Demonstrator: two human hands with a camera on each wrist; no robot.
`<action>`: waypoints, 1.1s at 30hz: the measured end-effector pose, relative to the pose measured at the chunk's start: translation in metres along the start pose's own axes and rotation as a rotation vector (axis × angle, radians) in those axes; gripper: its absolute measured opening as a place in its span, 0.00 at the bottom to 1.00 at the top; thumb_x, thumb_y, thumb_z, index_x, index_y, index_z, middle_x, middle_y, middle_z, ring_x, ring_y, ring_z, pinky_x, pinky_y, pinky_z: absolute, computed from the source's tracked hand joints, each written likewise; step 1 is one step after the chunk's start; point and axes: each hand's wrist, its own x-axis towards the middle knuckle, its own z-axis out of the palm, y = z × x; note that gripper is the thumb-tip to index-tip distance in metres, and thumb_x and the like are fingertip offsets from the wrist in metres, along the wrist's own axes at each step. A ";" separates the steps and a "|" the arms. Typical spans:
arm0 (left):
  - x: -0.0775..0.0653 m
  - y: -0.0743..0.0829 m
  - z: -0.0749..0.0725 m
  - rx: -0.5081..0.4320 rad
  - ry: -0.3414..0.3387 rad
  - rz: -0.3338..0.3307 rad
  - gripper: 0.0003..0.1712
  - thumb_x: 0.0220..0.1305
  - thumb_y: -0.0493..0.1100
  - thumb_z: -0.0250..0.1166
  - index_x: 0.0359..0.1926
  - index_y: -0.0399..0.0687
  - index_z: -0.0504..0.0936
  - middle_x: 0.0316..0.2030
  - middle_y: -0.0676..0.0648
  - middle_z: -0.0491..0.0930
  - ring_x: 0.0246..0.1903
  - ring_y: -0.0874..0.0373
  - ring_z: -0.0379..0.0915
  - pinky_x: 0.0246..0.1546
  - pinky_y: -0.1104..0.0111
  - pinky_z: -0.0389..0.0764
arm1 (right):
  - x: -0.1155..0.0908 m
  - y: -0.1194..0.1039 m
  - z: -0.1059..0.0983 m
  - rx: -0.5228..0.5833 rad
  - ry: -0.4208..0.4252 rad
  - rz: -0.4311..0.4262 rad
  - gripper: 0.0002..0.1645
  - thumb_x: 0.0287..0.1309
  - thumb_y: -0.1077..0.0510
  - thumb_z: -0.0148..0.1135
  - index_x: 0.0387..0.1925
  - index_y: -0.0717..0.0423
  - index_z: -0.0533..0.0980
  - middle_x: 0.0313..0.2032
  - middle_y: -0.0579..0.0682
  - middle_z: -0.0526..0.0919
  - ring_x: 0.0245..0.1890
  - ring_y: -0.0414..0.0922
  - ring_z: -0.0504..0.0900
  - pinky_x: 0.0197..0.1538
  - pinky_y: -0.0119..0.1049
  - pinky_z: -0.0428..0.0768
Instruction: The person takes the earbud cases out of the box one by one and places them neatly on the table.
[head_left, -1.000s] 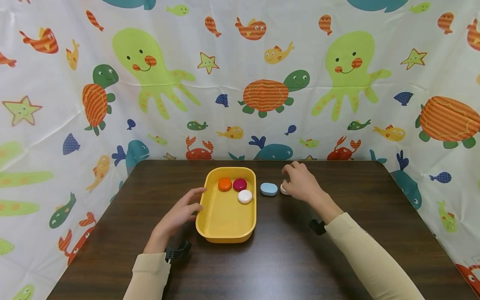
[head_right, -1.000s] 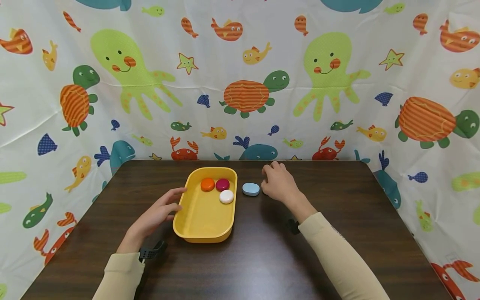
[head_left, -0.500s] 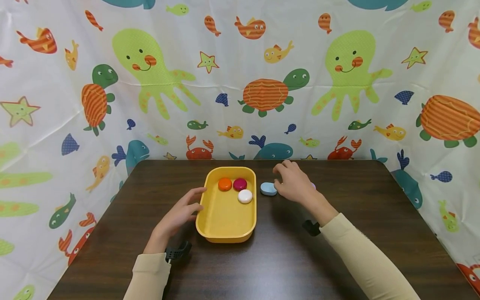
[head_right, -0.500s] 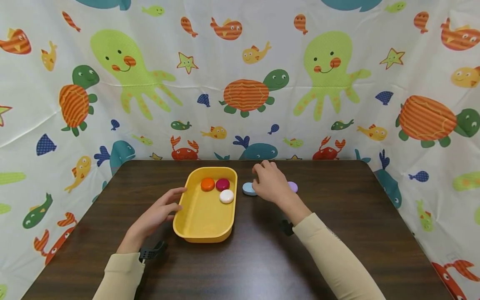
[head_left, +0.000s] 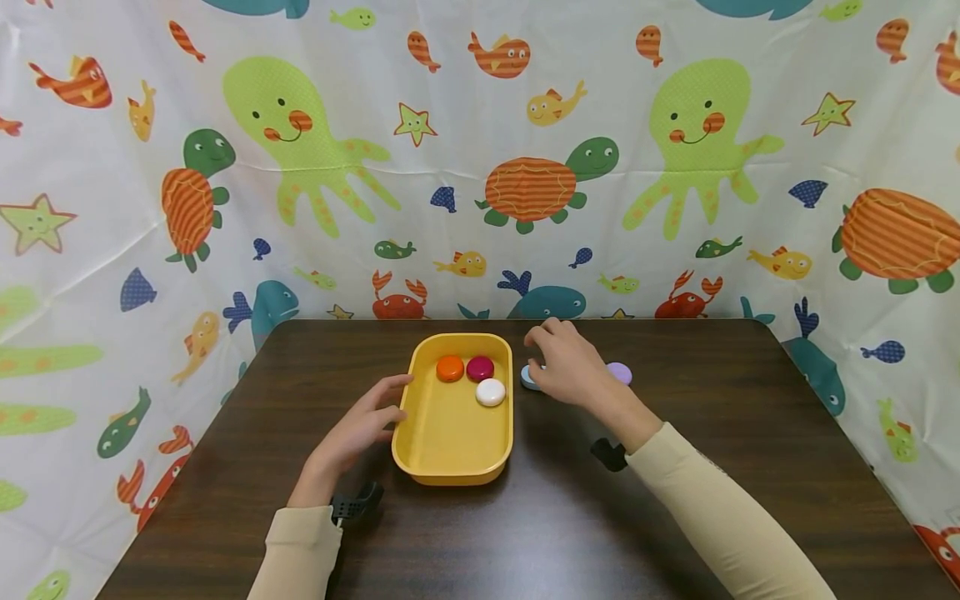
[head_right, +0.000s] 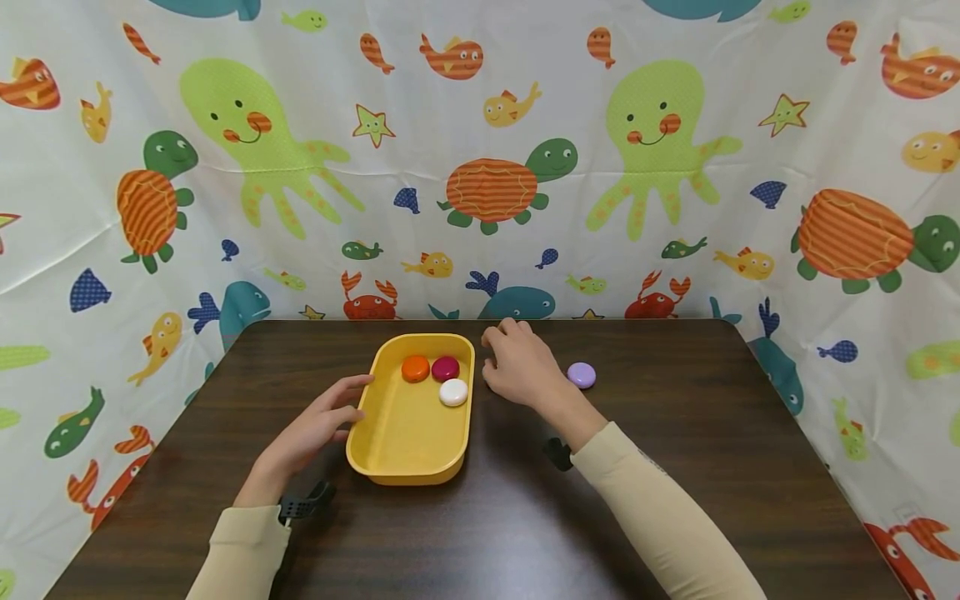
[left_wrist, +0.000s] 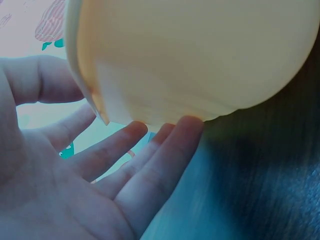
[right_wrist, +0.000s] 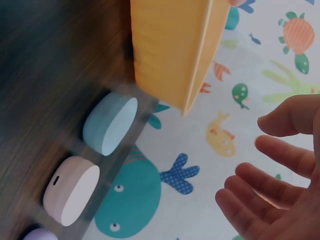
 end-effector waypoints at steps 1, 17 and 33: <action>0.000 0.000 0.000 0.001 0.000 0.000 0.36 0.71 0.40 0.55 0.77 0.49 0.57 0.74 0.35 0.55 0.67 0.35 0.62 0.61 0.42 0.74 | 0.000 -0.001 0.000 0.000 -0.001 -0.003 0.16 0.62 0.57 0.64 0.50 0.57 0.81 0.50 0.54 0.78 0.50 0.52 0.73 0.53 0.46 0.81; -0.002 0.001 0.001 -0.006 0.003 -0.008 0.35 0.72 0.40 0.55 0.77 0.50 0.57 0.75 0.35 0.55 0.67 0.36 0.63 0.61 0.42 0.74 | 0.009 -0.024 0.004 -0.070 -0.045 -0.071 0.19 0.59 0.55 0.68 0.52 0.54 0.81 0.48 0.53 0.79 0.48 0.49 0.74 0.54 0.41 0.83; -0.003 0.003 0.001 -0.012 0.005 -0.006 0.36 0.72 0.41 0.56 0.77 0.52 0.57 0.75 0.36 0.54 0.67 0.36 0.62 0.61 0.43 0.74 | 0.024 -0.040 0.012 -0.100 -0.108 -0.115 0.22 0.60 0.53 0.67 0.55 0.54 0.80 0.49 0.52 0.78 0.47 0.47 0.73 0.53 0.39 0.81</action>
